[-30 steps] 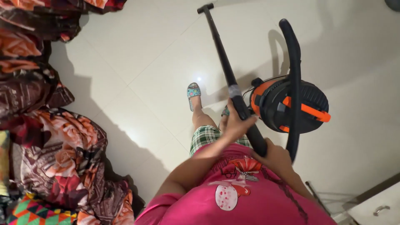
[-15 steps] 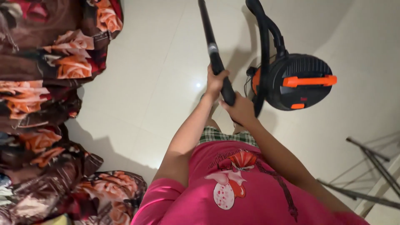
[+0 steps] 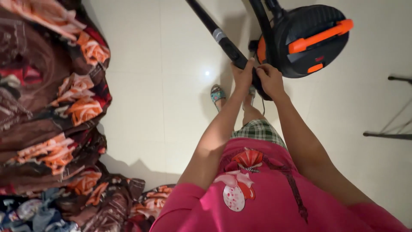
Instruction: The recorder uses a vacuum cleaner to clean the floor and then organizes the power cord and vacuum unit.
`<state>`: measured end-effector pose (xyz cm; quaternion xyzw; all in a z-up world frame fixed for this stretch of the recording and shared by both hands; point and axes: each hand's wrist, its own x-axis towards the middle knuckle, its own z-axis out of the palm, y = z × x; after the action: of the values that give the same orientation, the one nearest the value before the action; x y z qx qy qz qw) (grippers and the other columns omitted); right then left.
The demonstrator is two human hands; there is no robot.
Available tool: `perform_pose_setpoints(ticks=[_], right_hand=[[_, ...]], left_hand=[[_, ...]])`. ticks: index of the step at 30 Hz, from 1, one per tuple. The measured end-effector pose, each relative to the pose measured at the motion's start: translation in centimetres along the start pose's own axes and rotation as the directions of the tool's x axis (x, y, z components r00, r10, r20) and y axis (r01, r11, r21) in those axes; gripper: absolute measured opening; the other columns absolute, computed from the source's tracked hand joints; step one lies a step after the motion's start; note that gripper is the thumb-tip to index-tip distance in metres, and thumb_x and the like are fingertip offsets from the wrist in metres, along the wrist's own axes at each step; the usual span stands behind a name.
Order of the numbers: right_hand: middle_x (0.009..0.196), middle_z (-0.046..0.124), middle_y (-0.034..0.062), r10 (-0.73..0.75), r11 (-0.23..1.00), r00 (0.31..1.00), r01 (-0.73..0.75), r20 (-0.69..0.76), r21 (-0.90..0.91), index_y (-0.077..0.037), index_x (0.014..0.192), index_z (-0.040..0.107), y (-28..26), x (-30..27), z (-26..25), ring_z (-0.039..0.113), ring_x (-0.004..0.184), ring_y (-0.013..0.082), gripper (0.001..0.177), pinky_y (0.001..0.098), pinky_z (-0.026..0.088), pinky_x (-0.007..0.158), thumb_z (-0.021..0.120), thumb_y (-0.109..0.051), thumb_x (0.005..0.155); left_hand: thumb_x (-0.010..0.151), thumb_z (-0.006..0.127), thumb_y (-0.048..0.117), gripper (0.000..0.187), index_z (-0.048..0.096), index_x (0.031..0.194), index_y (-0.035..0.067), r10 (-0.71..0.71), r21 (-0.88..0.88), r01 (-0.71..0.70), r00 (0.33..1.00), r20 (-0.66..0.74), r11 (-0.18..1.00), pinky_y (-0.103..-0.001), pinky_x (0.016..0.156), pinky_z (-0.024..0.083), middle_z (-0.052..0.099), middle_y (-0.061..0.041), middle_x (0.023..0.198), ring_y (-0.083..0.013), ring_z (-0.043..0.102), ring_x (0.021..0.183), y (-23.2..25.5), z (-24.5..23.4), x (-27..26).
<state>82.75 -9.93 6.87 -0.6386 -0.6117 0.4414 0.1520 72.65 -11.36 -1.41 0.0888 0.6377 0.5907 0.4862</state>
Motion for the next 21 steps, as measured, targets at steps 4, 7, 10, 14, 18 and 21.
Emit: perform_pose_setpoints(ticks=[4,7,10,14,18,21], right_hand=[[0.102,0.075,0.0181,0.024,0.998,0.987,-0.034,-0.158,-0.055,-0.006,0.111,0.075,3.0,3.6,-2.6,0.073,0.097,0.0346,0.028,0.042,0.056,0.086,0.063,-0.028,0.1],[0.11,0.073,0.0177,0.015,0.984,0.968,-0.058,-0.251,-0.166,-0.007,0.11,0.074,6.3,7.3,-5.0,0.07,0.105,0.0366,0.024,0.0443,0.055,0.09,0.063,-0.024,0.098],[0.129,0.066,0.0183,0.062,0.909,0.974,-0.146,-0.219,-0.39,-0.008,0.121,0.069,10.0,11.6,-6.9,0.062,0.12,0.0398,0.031,0.0485,0.05,0.101,0.063,-0.023,0.095],[0.145,0.051,0.0202,-0.026,0.684,0.999,-0.014,-0.044,-0.729,-0.006,0.134,0.059,15.9,15.0,-6.8,0.04,0.138,0.0438,0.053,0.0673,0.028,0.109,0.066,-0.033,0.089],[0.149,0.049,0.0199,-0.128,0.603,0.99,0.122,0.055,-0.789,-0.009,0.148,0.053,19.1,14.7,-6.0,0.031,0.147,0.0428,0.06,0.076,0.015,0.111,0.064,-0.031,0.092],[0.151,0.05,0.0182,-0.033,0.531,0.991,0.128,0.131,-0.838,-0.015,0.15,0.054,19.9,14.1,-6.5,0.032,0.15,0.0419,0.053,0.0747,0.017,0.116,0.061,-0.025,0.098]], left_hand=[[0.09,0.083,0.022,0.054,0.046,0.121,-0.004,0.046,0.008,-0.046,0.999,0.022,0.999,-0.031,0.072,0.056,0.064,-0.011,0.096,-0.018,0.065,0.082,-2.2,4.8,0.2],[0.089,0.079,0.018,0.051,0.042,0.116,-0.003,-0.051,-0.134,0.058,0.997,0.058,0.989,-0.033,0.062,0.057,0.063,-0.013,0.087,-0.0196,0.066,0.07,-1.0,8.1,-0.1],[0.086,0.075,0.014,0.048,0.037,0.113,0.001,-0.132,-0.216,0.149,0.987,0.088,0.965,-0.035,0.052,0.059,0.062,-0.013,0.076,-0.0209,0.065,0.057,0.2,10.3,0.2],[0.09,0.073,0.011,0.047,0.036,0.117,0.0,-0.149,-0.164,0.158,0.987,0.063,0.974,-0.034,0.052,0.058,0.062,-0.011,0.074,-0.0214,0.064,0.056,-0.2,11.3,1.1],[0.089,0.069,0.009,0.05,0.036,0.125,0.002,-0.199,-0.084,0.194,0.978,-0.057,0.977,-0.033,0.05,0.056,0.061,-0.011,0.07,-0.0222,0.064,0.053,1.0,12.2,1.0],[0.088,0.067,0.007,0.05,0.035,0.125,0.002,-0.201,-0.12,0.19,0.976,-0.084,0.974,-0.035,0.048,0.057,0.059,-0.01,0.07,-0.0209,0.062,0.052,1.7,13.4,-0.2]])
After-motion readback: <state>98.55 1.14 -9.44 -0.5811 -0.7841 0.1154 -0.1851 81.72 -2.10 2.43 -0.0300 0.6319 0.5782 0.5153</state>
